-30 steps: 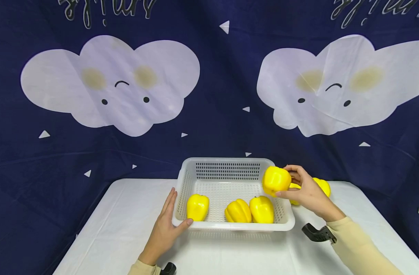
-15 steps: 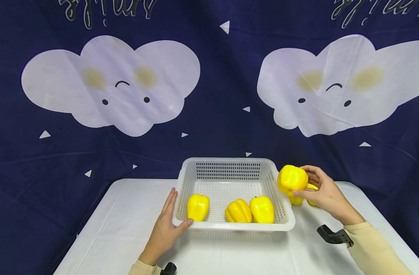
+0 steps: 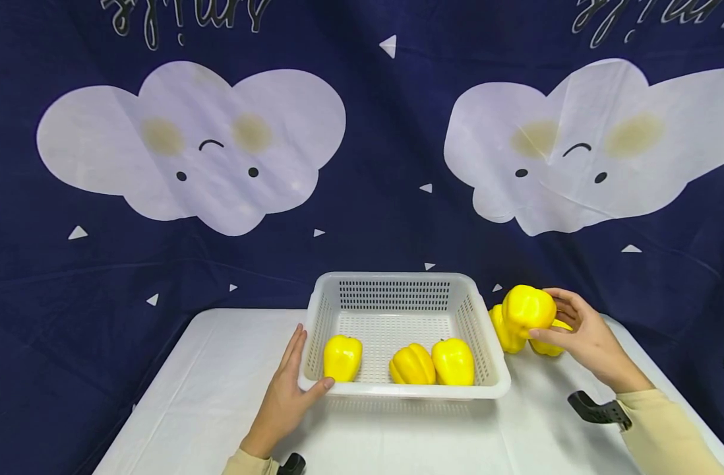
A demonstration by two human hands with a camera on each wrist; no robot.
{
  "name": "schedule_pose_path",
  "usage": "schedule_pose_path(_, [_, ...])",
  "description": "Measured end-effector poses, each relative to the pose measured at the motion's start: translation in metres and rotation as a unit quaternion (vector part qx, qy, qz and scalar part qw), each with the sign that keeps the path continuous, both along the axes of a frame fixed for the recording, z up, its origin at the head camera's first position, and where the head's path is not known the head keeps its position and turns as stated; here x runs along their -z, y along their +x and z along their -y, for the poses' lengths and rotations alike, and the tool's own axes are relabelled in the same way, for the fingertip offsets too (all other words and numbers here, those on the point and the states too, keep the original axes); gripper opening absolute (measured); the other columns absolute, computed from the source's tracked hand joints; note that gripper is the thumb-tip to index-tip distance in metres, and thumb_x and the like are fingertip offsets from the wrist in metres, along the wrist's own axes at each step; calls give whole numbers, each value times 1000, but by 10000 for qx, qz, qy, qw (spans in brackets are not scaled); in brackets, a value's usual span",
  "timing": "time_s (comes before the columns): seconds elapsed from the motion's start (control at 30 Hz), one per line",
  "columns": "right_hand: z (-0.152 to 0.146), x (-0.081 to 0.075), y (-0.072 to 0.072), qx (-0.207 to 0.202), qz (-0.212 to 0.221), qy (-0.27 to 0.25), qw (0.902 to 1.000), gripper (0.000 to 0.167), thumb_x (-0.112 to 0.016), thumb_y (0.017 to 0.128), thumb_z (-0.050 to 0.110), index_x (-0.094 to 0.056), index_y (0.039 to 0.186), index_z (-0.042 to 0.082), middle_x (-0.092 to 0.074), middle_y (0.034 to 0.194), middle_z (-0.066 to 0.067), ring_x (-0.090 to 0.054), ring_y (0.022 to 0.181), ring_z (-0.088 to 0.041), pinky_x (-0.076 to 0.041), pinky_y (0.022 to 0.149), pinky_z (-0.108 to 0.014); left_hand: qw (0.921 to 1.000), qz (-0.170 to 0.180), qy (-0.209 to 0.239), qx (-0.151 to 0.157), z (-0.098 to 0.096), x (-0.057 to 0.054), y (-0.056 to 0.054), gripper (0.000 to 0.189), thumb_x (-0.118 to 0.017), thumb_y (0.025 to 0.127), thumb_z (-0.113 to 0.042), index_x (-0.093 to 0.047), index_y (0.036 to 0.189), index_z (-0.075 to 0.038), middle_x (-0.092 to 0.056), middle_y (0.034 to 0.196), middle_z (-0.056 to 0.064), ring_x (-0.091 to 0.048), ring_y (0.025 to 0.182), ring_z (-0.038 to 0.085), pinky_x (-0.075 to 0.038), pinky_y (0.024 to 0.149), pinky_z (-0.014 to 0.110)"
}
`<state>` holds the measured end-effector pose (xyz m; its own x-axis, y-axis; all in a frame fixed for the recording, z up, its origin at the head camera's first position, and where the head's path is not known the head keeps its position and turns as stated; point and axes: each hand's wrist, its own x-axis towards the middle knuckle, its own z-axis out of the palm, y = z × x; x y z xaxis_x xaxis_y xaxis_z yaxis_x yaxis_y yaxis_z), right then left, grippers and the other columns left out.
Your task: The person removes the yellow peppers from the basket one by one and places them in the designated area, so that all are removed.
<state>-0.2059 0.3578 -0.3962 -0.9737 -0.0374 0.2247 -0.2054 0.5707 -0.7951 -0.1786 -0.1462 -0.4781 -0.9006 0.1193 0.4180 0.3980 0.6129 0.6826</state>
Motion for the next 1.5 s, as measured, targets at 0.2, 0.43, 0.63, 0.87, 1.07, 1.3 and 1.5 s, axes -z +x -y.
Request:
schedule_pose_path(0.2, [-14,6,0,145,-82,127,9998,81,-80,88,20,-33,153,8,-49,141,-10,-52,121,-11,-44,81,-5,10000,35,34,13,0,0,-1,95,-77,87,-39,-26,158,-3,-17,167,5,-25,150,34,-29,114,60])
schedule_pose_path(0.43, [-27,11,1,264,-140,292,9991,83,-79,89,24,-32,155,8,-46,145,-20,-50,119,-4,-45,82,-3,10000,-16,67,26,0,1,-1,94,-77,87,-38,-26,158,-1,-18,167,7,-26,149,36,-29,114,61])
schedule_pose_path(0.63, [-39,13,2,274,-161,251,9992,81,-77,91,24,-31,157,11,-48,145,-11,-46,112,11,-47,81,-5,10000,12,61,9,0,1,0,95,-78,87,-38,-26,158,-3,-17,167,5,-26,149,35,-29,114,60])
schedule_pose_path(0.87, [-54,19,3,322,-174,224,9991,81,-77,91,21,-31,158,11,-48,141,8,-44,109,16,-47,80,-4,10000,7,85,7,0,0,0,95,-79,86,-38,-27,158,-3,-18,167,4,-26,149,33,-30,114,59])
schedule_pose_path(1.07, [-64,24,2,447,-80,240,9987,82,-76,92,23,-30,159,14,-46,147,3,-43,109,17,-46,79,-3,10000,18,78,4,0,0,0,95,-78,86,-38,-27,158,-3,-18,167,5,-26,149,34,-30,114,60])
schedule_pose_path(1.3, [-78,28,4,382,-153,187,9990,81,-75,93,22,-30,159,19,-43,146,14,-42,110,21,-45,80,-2,9999,71,100,11,0,-1,1,95,-78,87,-40,-26,158,-4,-17,167,3,-24,150,32,-28,115,59])
schedule_pose_path(1.5, [-89,31,3,365,-296,191,9987,81,-76,92,16,-30,159,18,-42,144,19,-40,109,24,-44,80,-1,9999,80,99,15,0,-1,0,95,-78,87,-39,-26,158,-4,-17,167,4,-24,150,33,-28,115,59])
